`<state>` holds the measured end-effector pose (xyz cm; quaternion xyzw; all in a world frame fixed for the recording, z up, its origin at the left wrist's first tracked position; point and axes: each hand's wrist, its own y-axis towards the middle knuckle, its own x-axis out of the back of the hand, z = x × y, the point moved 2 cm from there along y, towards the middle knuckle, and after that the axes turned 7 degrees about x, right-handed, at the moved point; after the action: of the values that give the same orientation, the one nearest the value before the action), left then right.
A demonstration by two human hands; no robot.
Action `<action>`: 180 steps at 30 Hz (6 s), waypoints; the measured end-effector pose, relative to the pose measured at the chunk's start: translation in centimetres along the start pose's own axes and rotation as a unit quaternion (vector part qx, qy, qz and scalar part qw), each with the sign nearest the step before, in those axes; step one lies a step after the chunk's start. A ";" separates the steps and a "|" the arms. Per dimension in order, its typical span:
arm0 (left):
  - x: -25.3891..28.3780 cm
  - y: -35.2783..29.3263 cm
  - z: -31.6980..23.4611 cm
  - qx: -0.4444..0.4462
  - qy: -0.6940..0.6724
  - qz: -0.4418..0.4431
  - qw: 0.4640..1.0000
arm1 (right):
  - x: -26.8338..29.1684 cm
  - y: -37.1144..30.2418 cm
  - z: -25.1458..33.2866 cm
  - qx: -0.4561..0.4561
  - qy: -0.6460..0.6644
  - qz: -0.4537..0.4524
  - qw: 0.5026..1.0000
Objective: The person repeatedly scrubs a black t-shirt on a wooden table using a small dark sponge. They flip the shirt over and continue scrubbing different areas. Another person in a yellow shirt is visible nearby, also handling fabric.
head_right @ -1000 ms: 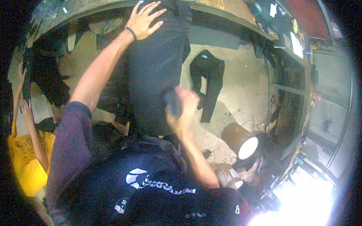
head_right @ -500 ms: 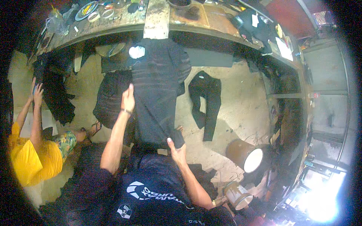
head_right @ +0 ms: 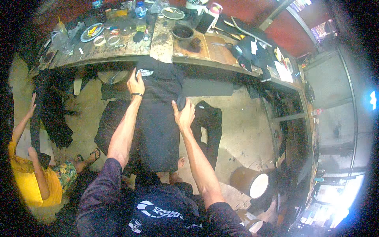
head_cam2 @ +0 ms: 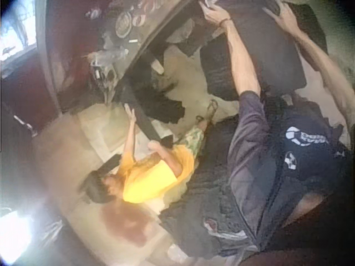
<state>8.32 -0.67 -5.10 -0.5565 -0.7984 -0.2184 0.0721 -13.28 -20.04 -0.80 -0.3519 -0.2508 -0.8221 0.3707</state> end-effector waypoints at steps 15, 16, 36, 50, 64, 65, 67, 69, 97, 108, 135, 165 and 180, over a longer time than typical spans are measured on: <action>17.4 -18.3 1.4 0.294 -0.312 0.310 0.849 | 7.3 -6.7 -1.7 -0.019 0.082 0.047 0.995; 15.4 -16.0 1.2 0.349 -0.310 0.250 0.849 | 6.0 -3.2 -0.8 0.019 0.078 0.016 0.997; 12.4 -40.4 -16.9 0.253 -0.107 0.681 0.679 | 27.9 -27.9 -21.4 -0.338 0.324 -0.106 0.877; -5.8 -24.7 -23.1 -0.076 -0.001 0.344 0.936 | 16.8 3.3 -32.6 -0.189 0.146 -0.290 0.927; 12.0 -8.7 14.3 0.082 0.524 0.409 0.743 | 13.7 -33.0 -29.0 -0.328 0.010 0.272 0.905; 11.2 -7.5 14.6 0.025 0.563 0.395 0.725 | 13.6 -33.3 -27.9 -0.298 -0.001 0.267 0.916; 10.3 -6.0 14.4 -0.021 0.560 0.429 0.709 | 13.0 -32.3 -25.0 -0.146 -0.011 0.258 0.955; 10.6 -7.1 13.1 -0.117 0.492 0.456 0.732 | 12.6 -31.0 -22.6 -0.193 0.016 0.308 0.932; 15.8 -10.9 -15.8 -0.282 0.262 0.130 0.913 | 7.6 1.5 1.9 0.267 -0.141 0.141 0.943; 2.1 -11.0 -7.8 -0.269 0.300 0.315 0.860 | 8.6 -6.7 2.0 0.094 -0.106 0.162 0.977; 23.1 -23.9 -1.1 -0.031 0.265 0.092 0.959 | 7.6 -6.0 -5.4 0.127 0.141 0.086 0.978; 12.5 -17.7 -4.9 0.063 0.097 0.265 0.957 | 2.4 0.5 -2.2 0.119 0.067 0.163 0.977; 18.5 -13.8 -1.6 -0.105 0.139 0.139 0.975 | 3.2 -3.5 -2.2 0.066 0.079 0.104 0.989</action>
<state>-11.39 10.57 -0.71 -0.6311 -0.6678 -0.3638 0.1529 -18.39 -20.83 -0.22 -0.2844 -0.2364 -0.7863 0.4950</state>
